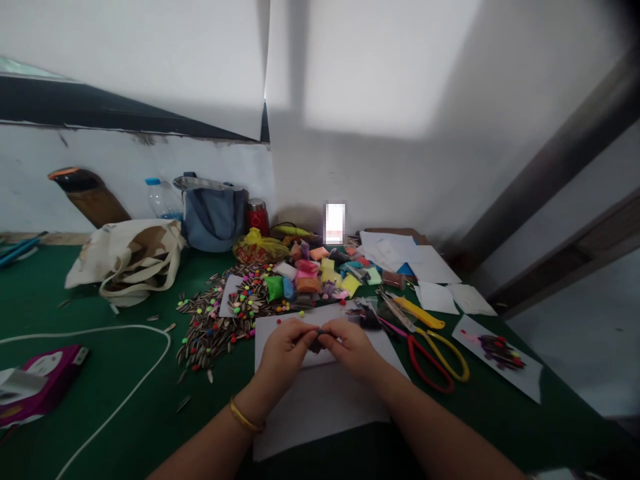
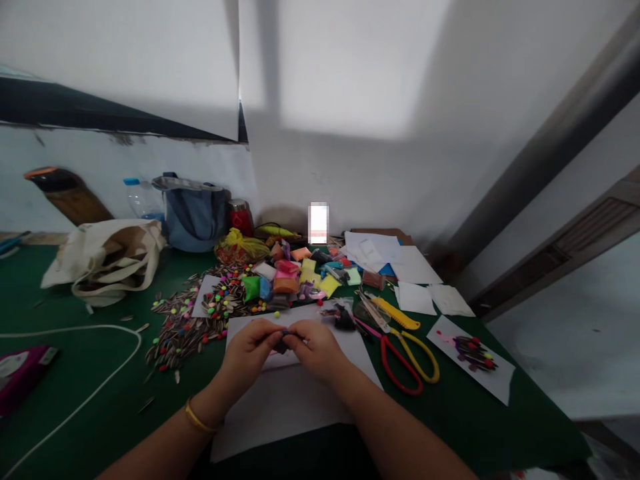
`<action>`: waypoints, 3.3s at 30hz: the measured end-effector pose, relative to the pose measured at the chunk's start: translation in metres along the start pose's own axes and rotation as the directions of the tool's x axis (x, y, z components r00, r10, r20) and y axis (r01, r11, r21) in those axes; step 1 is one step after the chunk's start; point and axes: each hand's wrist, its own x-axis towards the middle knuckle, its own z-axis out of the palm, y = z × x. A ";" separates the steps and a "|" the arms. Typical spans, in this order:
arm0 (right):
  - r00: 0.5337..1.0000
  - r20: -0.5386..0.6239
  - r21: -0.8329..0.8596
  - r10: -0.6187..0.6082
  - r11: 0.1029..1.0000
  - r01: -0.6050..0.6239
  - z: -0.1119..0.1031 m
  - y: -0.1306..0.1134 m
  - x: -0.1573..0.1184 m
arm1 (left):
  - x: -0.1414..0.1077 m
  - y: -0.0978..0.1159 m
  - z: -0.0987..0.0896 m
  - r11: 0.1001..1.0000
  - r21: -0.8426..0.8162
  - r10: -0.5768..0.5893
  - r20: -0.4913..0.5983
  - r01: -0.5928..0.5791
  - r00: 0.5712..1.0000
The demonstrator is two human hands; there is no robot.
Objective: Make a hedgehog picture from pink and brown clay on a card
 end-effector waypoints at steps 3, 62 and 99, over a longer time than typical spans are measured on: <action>1.000 -0.027 0.010 -0.003 1.000 0.004 0.002 0.004 -0.001 | 0.000 0.002 0.000 1.000 0.002 -0.024 -0.060 0.024 0.998; 0.993 -0.086 -0.102 0.083 0.991 -0.092 0.010 0.005 0.000 | 0.000 0.001 -0.001 0.993 0.118 0.029 -0.041 -0.024 0.999; 0.985 -0.062 0.111 0.158 0.982 -0.151 0.007 -0.001 0.001 | -0.003 -0.004 -0.002 0.923 0.336 0.188 0.032 -0.188 0.982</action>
